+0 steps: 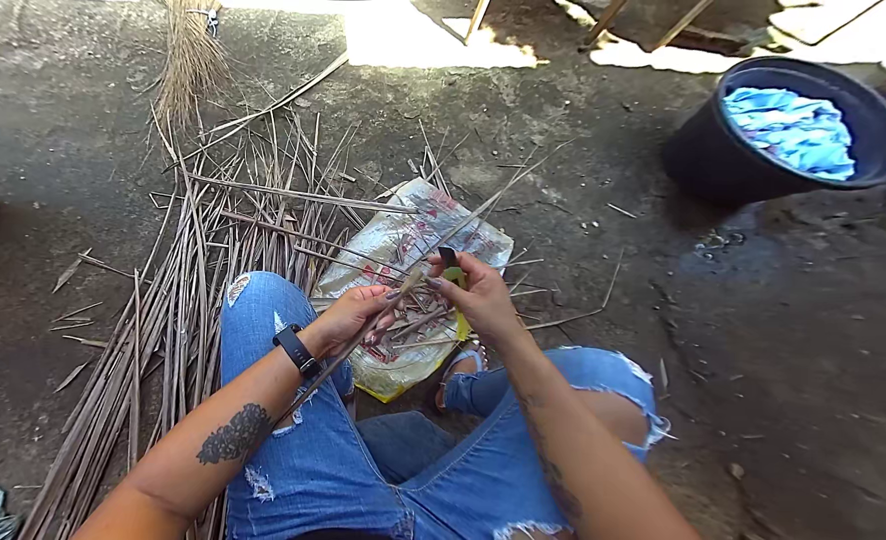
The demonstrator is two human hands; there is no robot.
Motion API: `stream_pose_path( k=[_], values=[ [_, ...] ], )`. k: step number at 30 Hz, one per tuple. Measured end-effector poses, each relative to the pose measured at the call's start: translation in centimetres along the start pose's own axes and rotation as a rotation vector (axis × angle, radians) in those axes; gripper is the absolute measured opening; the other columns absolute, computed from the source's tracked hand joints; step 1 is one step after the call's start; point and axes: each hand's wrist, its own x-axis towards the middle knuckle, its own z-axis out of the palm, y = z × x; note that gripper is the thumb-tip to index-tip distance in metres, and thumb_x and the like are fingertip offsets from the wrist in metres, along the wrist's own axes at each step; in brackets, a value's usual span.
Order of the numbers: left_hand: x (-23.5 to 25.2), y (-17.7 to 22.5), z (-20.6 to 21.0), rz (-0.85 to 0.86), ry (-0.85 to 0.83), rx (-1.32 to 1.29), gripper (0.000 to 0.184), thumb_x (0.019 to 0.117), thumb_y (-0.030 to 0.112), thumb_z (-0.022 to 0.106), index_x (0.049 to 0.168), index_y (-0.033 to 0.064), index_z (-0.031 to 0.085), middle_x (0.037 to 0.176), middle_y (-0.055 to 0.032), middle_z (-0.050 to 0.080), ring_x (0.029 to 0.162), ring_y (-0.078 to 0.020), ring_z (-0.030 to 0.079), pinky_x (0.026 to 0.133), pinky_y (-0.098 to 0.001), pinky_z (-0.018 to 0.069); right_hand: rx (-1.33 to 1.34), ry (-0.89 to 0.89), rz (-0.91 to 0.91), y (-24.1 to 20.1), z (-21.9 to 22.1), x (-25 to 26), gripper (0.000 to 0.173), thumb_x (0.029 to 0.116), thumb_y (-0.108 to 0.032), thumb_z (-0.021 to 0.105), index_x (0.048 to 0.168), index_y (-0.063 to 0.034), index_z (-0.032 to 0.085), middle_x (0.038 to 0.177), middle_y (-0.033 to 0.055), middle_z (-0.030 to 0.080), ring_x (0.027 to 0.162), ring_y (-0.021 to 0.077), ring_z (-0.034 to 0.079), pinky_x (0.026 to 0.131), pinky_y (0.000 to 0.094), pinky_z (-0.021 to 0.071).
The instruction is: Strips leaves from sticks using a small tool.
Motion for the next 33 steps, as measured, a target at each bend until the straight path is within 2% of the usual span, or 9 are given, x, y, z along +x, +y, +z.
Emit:
stream_pose_path(
  k=[2,5,10,17,24,27,29,32,33],
  values=[
    [0.0,0.0,0.0,-0.002,-0.017,-0.011,0.031,0.1121,0.02,0.037,0.101,0.0047,0.062,0.059,0.0026,0.051,0.046,-0.0032,0.048,0.045,-0.0161,0.0431,0.021,-0.07,0.013,0.2,0.5,0.0,0.037,0.0935,-0.002,0.067,0.13,-0.0089,0.064,0.115,0.0042,0.069,0.064,0.0073,0.059,0.055,0.0227,0.0512],
    [-0.1,0.1,0.1,-0.014,-0.047,-0.009,0.032,0.1118,0.022,0.037,0.099,0.0053,0.062,0.058,0.0032,0.051,0.045,-0.0028,0.048,0.045,-0.016,0.0425,0.107,-0.174,0.071,0.6,1.5,0.0,0.04,0.0937,0.001,0.066,0.132,-0.0088,0.065,0.117,0.0042,0.072,0.059,0.0059,0.057,0.052,0.0209,0.0492],
    [-0.2,0.1,0.0,-0.013,-0.073,-0.009,0.032,0.1119,0.022,0.036,0.1,0.0057,0.062,0.059,0.0035,0.052,0.046,-0.0026,0.05,0.045,-0.016,0.0437,0.184,-0.085,0.054,0.6,1.5,0.0,0.015,0.0911,0.002,0.069,0.105,-0.0039,0.07,0.084,0.0037,0.069,0.055,0.0048,0.054,0.051,0.0187,0.0483],
    [-0.2,0.0,0.2,0.038,-0.075,0.018,0.03,0.1114,0.02,0.038,0.1,0.0064,0.062,0.058,0.0029,0.053,0.046,-0.0028,0.05,0.046,-0.016,0.0446,0.035,-0.035,-0.096,0.0,0.4,0.0,0.016,0.0872,0.002,0.075,0.101,-0.0051,0.072,0.09,0.0014,0.074,0.06,0.0035,0.059,0.054,0.0181,0.0504],
    [-0.1,-0.2,0.3,0.063,-0.095,0.058,0.033,0.1113,0.021,0.036,0.096,0.0075,0.061,0.06,0.0026,0.055,0.047,-0.0035,0.052,0.047,-0.0167,0.0461,-0.089,-0.046,-0.188,-0.1,0.0,0.2,0.015,0.0845,0.001,0.078,0.097,-0.0035,0.072,0.083,0.0005,0.07,0.06,0.0019,0.059,0.055,0.0175,0.0516],
    [0.0,-0.5,0.2,0.032,-0.073,0.139,0.035,0.1114,0.024,0.032,0.102,0.0066,0.06,0.065,0.0015,0.059,0.052,-0.0042,0.056,0.051,-0.0175,0.0485,-0.111,-0.076,-0.147,0.6,0.1,-0.2,0.013,0.0842,0.002,0.078,0.095,-0.003,0.071,0.08,0.0007,0.068,0.061,0.0028,0.059,0.057,0.0197,0.0525],
    [-0.1,-0.3,0.3,0.017,-0.079,0.156,0.032,0.1112,0.023,0.036,0.105,0.0061,0.063,0.065,0.0031,0.059,0.054,-0.0035,0.056,0.053,-0.0177,0.0493,-0.106,-0.078,-0.155,0.8,0.4,-0.2,0.013,0.0824,0.002,0.078,0.093,-0.0027,0.073,0.085,0.0018,0.069,0.069,0.004,0.062,0.063,0.0207,0.0544],
    [-0.2,-0.2,0.3,0.059,-0.035,0.151,0.028,0.1088,0.016,0.04,0.099,0.0079,0.065,0.065,0.0035,0.059,0.054,-0.0036,0.054,0.053,-0.0187,0.0474,-0.139,-0.055,-0.201,1.0,0.2,0.1,0.015,0.0829,0.001,0.078,0.096,-0.004,0.075,0.11,0.0056,0.069,0.098,0.0103,0.066,0.083,0.0257,0.0564],
    [-0.2,-0.2,0.1,0.072,-0.032,0.138,0.031,0.1096,0.018,0.038,0.1,0.0074,0.065,0.067,0.0025,0.061,0.055,-0.0041,0.056,0.054,-0.019,0.0492,-0.158,-0.042,-0.203,1.0,0.1,0.1,0.014,0.0835,0.0,0.078,0.096,-0.0047,0.075,0.111,0.0059,0.069,0.098,0.0106,0.065,0.082,0.0256,0.0564]
  ],
)
